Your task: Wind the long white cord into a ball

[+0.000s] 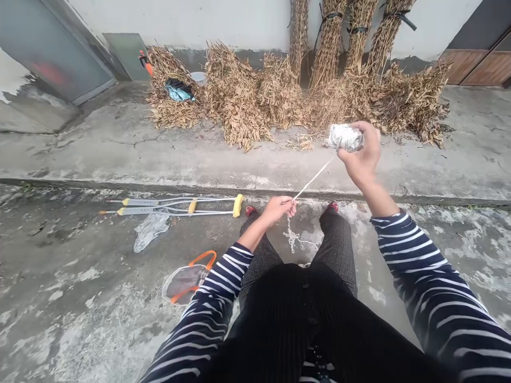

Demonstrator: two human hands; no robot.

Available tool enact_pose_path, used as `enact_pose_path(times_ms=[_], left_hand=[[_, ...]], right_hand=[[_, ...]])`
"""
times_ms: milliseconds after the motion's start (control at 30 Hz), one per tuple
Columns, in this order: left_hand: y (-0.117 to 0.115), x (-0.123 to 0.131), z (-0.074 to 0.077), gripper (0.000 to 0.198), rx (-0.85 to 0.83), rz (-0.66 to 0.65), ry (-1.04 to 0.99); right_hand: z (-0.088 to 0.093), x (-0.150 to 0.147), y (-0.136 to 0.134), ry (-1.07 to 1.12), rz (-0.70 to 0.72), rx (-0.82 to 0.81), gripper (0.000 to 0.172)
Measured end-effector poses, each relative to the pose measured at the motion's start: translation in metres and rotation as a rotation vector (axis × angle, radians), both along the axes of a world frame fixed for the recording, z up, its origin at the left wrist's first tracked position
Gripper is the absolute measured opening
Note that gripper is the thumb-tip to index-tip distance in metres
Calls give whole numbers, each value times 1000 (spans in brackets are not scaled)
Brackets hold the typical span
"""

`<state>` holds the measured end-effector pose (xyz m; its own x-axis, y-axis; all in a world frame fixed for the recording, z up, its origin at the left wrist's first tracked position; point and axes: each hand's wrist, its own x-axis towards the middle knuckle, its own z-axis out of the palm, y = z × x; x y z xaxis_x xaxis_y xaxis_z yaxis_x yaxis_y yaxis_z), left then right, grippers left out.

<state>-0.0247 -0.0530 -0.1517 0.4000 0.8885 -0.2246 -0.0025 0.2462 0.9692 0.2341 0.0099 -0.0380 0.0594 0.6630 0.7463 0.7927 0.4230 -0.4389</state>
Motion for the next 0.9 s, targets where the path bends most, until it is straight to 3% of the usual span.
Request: enact_pose_path(times_ms=[67,167,267,367,467,567,733,900], left_hand=[[-2,-3,16,14,48,-100,-26],[3,-6,54,20,167,-205,-56],[25,-7,87,21,270,-132,-45],[55,-4,95,19,314,-49,56],[73,6,77,17,311,-69,181],[67,19,43,16,263,-142,201],[34,25,-5,17,31,-191,6],[37,14,-26,16,10,-124,-27]], right_hand=[[2,6,4,-127,-7,-37,49],[-3,7,-2,-283,42,-144,47],[-19,-3,-26,-256,219,-348,37],[-38,-14,-58,-26,411,-578,24],[-51,-21,-81,42,482,-636,35],[-52,-24,-88,132,507,-627,39],[-40,-21,-77,311,482,-560,51],[-16,-9,-58,534,493,-490,63]])
